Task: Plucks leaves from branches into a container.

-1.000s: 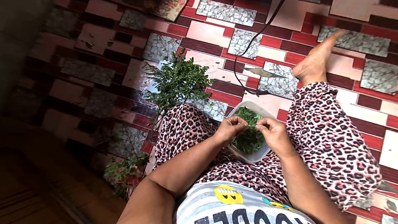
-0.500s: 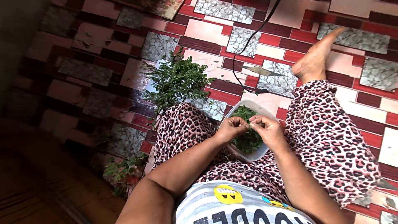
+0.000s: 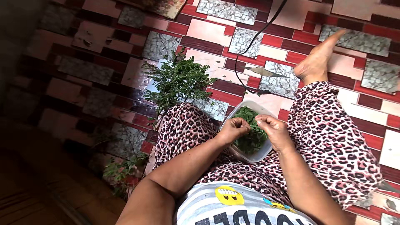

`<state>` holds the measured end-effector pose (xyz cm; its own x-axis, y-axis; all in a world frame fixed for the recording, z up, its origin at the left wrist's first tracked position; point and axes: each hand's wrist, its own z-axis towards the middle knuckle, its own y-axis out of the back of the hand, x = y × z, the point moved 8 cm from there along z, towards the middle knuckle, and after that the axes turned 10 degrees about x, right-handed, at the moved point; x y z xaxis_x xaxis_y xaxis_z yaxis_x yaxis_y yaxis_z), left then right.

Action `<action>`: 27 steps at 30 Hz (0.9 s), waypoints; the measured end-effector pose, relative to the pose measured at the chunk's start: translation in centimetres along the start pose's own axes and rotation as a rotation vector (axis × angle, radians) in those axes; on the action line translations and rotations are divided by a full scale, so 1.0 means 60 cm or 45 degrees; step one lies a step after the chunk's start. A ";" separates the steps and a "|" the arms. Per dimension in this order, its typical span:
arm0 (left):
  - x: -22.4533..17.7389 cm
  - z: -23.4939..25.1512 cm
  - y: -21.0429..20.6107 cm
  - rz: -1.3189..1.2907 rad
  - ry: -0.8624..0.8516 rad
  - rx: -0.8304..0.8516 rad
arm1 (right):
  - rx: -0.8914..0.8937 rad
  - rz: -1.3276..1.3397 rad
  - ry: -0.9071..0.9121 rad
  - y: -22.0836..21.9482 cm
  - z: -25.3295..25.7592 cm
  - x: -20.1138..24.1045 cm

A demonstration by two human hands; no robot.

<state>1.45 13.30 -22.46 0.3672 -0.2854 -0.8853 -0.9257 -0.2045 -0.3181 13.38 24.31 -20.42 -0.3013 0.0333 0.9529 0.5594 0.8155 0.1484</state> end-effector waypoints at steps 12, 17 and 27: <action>0.002 0.001 -0.003 0.043 0.011 0.004 | -0.102 0.122 0.046 0.013 0.002 0.001; 0.000 0.001 0.000 0.022 0.011 -0.021 | 0.015 0.013 -0.126 0.012 -0.004 -0.008; -0.001 0.002 -0.001 0.028 0.006 -0.004 | 0.070 -0.055 -0.051 -0.001 -0.005 0.003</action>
<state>1.50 13.42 -22.44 0.3473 -0.2940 -0.8905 -0.9333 -0.2011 -0.2976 13.51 24.09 -20.15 -0.3558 0.0195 0.9343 0.5024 0.8470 0.1736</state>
